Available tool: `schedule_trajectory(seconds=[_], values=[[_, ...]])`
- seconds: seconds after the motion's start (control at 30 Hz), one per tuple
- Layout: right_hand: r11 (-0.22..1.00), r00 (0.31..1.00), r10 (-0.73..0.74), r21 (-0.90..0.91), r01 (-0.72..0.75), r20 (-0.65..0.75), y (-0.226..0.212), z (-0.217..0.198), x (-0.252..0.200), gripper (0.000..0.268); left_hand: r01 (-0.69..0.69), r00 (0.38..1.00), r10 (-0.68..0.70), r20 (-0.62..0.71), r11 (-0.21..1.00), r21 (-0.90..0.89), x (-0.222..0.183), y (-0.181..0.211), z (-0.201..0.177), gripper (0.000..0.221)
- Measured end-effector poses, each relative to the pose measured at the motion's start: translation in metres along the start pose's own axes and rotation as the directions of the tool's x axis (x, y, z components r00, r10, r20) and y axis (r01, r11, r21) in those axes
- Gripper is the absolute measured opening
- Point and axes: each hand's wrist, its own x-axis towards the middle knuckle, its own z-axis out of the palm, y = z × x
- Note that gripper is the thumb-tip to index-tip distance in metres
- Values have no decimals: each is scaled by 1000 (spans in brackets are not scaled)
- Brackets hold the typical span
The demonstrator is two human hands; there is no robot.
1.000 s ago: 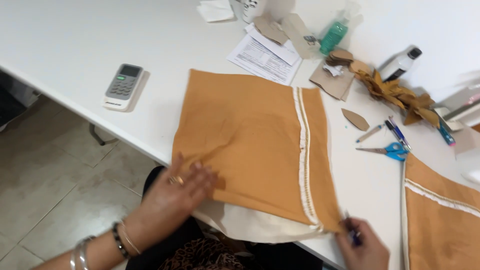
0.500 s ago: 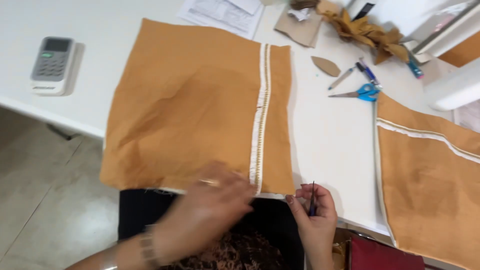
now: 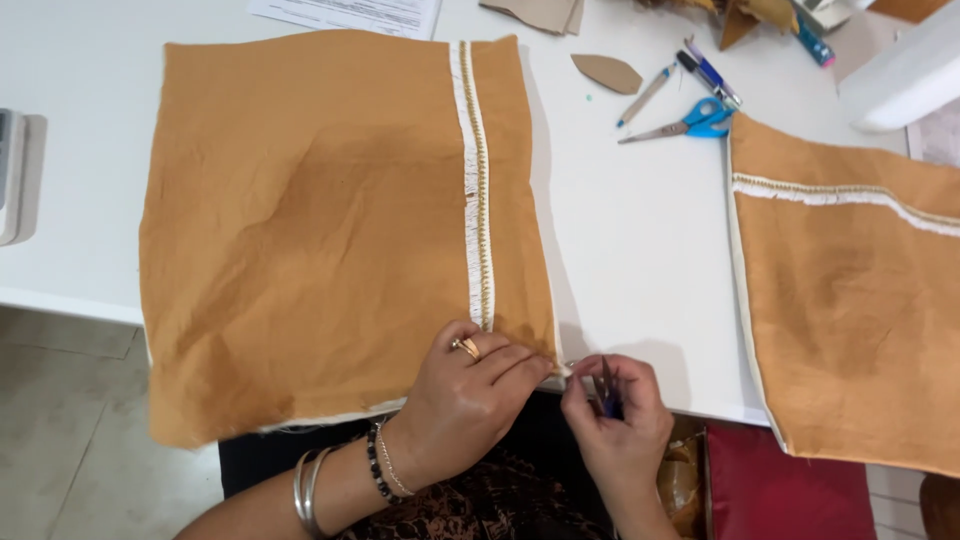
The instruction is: Trimming loose threads from the decorative trim of a brown pillowcase using a small tool
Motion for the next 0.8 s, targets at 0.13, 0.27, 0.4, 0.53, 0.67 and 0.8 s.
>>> schedule_trajectory(seconds=[0.13, 0.27, 0.4, 0.53, 0.67, 0.8], values=[[973, 1000, -15, -232, 10, -20, 4, -9, 4, 18, -35, 999, 35, -18, 999, 29, -8, -1, 25, 15], [960, 998, 6, -279, 11, 62, -7, -26, 3, 21, -56, 996, 59, -72, 998, 35, -10, -3, 40, 12], [900, 869, 348, 134, -415, 350, 28, -64, -23, 32, -69, 992, 67, -105, 997, -19, -8, -3, 36, 16], [418, 529, 631, 325, -848, 567, 19, -58, -37, 50, -68, 989, 65, -132, 998, -13, -7, -4, 34, 11], [408, 487, 703, 267, -873, 518, 5, -50, -33, 51, -77, 982, 71, -176, 997, -25, -12, -7, 40, 8], [399, 484, 722, 273, -875, 494, 5, -49, -31, 51, -63, 984, 57, -168, 998, -29, -15, -7, 41, 8]])
